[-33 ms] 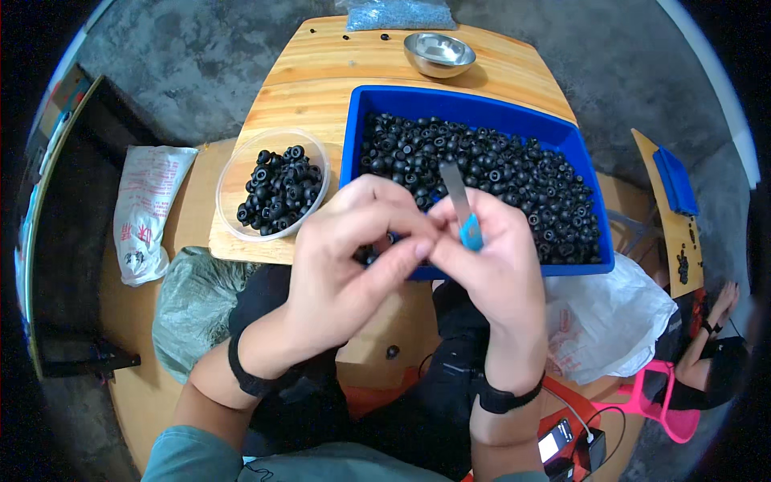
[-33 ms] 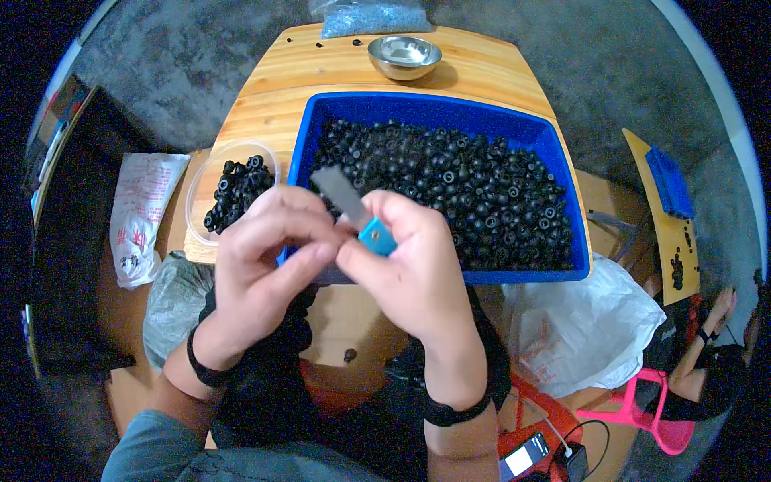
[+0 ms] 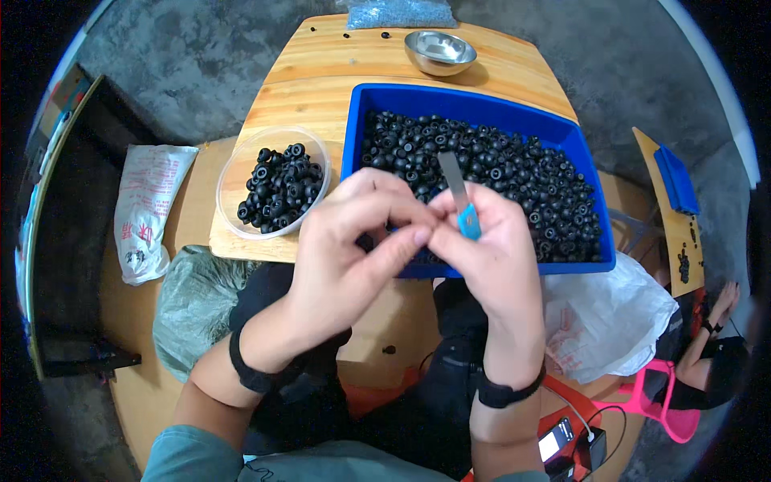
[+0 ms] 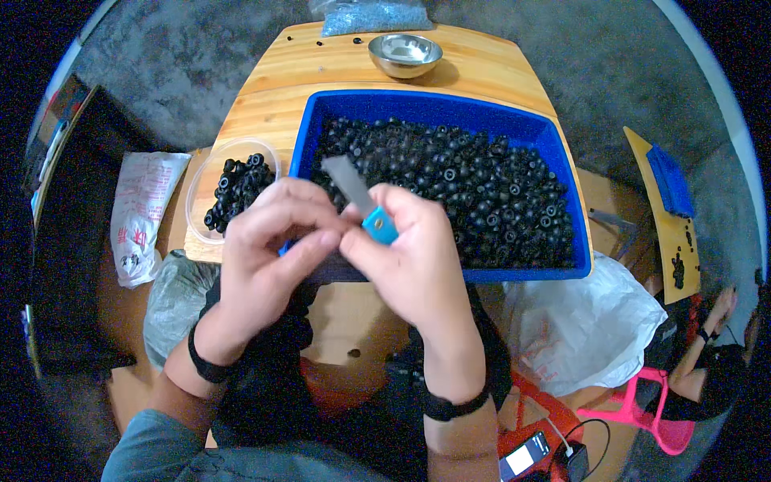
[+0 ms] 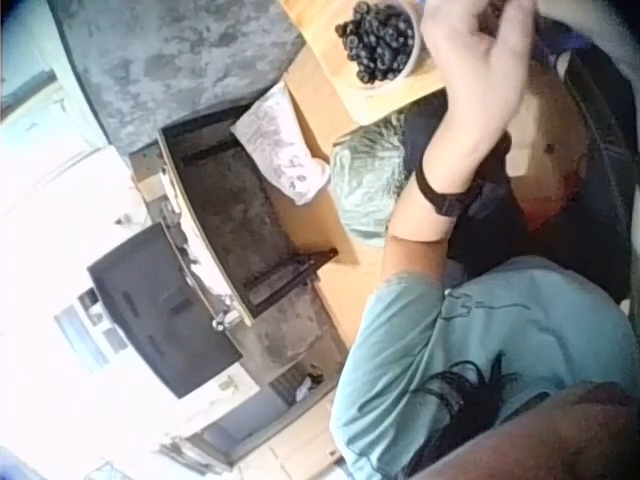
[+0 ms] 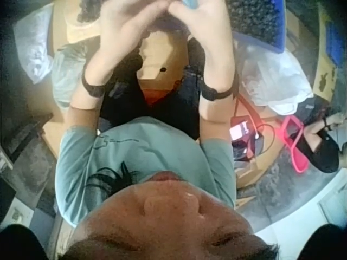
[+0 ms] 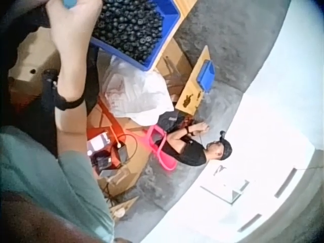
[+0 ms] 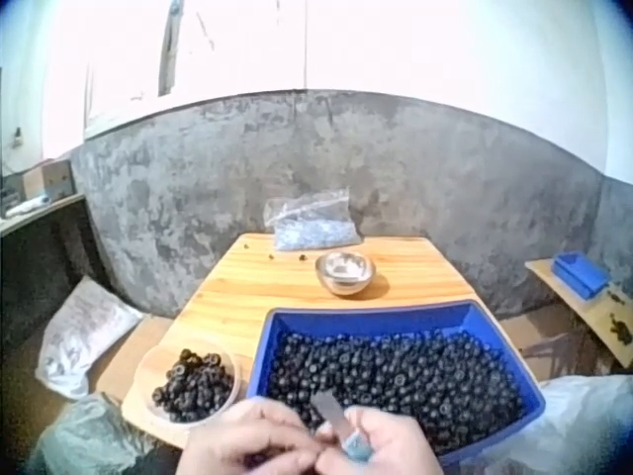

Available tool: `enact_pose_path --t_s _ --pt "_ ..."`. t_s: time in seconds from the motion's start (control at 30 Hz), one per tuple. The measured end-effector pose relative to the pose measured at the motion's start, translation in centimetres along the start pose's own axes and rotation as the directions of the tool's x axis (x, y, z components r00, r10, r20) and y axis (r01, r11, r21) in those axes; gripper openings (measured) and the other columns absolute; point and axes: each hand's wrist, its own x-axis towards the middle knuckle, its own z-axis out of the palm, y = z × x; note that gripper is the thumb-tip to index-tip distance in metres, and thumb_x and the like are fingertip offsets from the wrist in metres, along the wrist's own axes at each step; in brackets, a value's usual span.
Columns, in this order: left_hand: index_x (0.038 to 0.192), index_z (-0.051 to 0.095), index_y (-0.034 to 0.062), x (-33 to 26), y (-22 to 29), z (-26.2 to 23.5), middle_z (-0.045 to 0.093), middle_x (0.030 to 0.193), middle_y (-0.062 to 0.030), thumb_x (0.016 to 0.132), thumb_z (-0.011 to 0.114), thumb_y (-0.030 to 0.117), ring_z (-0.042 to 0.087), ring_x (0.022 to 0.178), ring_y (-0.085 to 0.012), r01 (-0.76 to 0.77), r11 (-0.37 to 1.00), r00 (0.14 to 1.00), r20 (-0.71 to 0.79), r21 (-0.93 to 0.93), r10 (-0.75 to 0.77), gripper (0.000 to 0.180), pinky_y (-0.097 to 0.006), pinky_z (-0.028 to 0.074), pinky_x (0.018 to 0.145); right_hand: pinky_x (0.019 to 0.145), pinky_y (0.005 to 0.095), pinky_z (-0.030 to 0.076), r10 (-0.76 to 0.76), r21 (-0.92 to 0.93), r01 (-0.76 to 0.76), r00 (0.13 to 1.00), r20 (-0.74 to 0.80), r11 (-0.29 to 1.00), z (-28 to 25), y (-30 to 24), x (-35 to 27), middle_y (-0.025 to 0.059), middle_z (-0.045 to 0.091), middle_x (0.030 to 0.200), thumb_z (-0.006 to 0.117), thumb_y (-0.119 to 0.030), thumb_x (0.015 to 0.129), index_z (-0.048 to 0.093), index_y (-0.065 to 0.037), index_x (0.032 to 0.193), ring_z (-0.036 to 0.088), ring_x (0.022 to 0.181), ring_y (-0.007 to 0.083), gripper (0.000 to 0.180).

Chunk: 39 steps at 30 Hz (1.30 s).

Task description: Using a small utility knife to trim excess plastic (flash) from black plastic rings/gaskets.

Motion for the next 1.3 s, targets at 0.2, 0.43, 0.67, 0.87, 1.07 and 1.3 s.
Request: enact_pose_path --t_s 0.2,0.43,0.67,0.87,1.07,1.3 --pt "0.097 0.062 -0.0015 -0.2 -0.5 -0.7 0.059 0.091 -0.0043 0.081 0.06 0.001 0.055 0.078 -0.0091 0.145 0.949 0.987 -0.033 -0.28 -0.16 0.016 -0.021 0.044 0.07 0.047 0.0194 0.032 -0.064 -0.158 0.024 0.965 -0.254 0.987 -2.4 0.7 1.3 -0.007 0.049 0.06 0.067 -0.012 0.079 0.06 -0.004 0.073 0.041 0.053 0.0015 0.013" --pt "0.099 0.059 -0.0059 -1.3 1.5 0.4 0.062 0.094 -0.0146 0.086 0.035 -0.007 0.061 0.059 -0.0145 0.425 0.831 0.86 0.448 -0.36 -0.246 0.028 -0.023 0.05 0.055 0.05 0.0182 0.027 -0.084 -0.142 0.032 0.923 -0.375 0.989 -7.5 2.0 1.3 -0.0091 0.048 0.062 0.069 -0.017 0.078 0.062 -0.005 0.075 0.038 0.055 0.0007 0.014" --pt "0.094 0.062 -0.0017 -1.3 0.3 1.3 0.06 0.102 -0.0165 0.06 0.041 -0.012 0.059 0.097 -0.0287 0.154 0.986 0.801 0.592 -0.056 -0.091 0.042 -0.034 0.045 0.086 0.049 0.0197 0.032 -0.016 -0.21 -0.045 0.959 -0.282 0.977 -7.8 2.2 0.4 -0.008 0.049 0.06 0.069 -0.017 0.078 0.063 -0.005 0.075 0.041 0.053 0.0021 0.014" --pt "0.091 0.061 -0.0034 -1.0 1.9 2.1 0.061 0.085 -0.0145 0.077 0.054 -0.005 0.061 0.079 -0.0261 0.115 0.993 0.768 0.637 -0.028 -0.071 0.016 -0.032 0.047 0.07 0.064 0.0439 0.046 0.005 -0.671 -0.071 0.995 -0.1 0.738 -7.2 2.2 0.8 0.0201 0.059 0.07 0.069 -0.015 0.067 0.063 -0.002 0.072 0.058 0.071 0.0381 0.015" --pt "0.09 0.062 -0.0039 0.2 4.2 0.4 0.062 0.083 -0.0133 0.077 0.057 0.0 0.061 0.076 -0.0217 0.212 0.966 0.814 0.52 0.147 -0.258 0.014 -0.03 0.047 0.068 0.067 0.0413 0.047 0.108 -0.865 0.022 0.99 0.087 0.501 -3.7 1.9 2.7 0.0169 0.062 0.074 0.074 -0.017 0.062 0.065 -0.004 0.076 0.061 0.075 0.0333 0.021" --pt "0.093 0.063 -0.0024 1.0 3.0 -2.2 0.064 0.08 -0.0047 0.084 0.058 0.006 0.058 0.07 -0.0092 0.43 0.888 0.859 0.231 0.161 -0.458 0.013 -0.021 0.045 0.062 0.067 0.0394 0.048 0.158 -0.93 -0.026 0.987 0.035 0.367 -2.5 2.3 3.8 0.0167 0.063 0.074 0.075 -0.017 0.063 0.065 -0.003 0.078 0.062 0.075 0.0321 0.023"
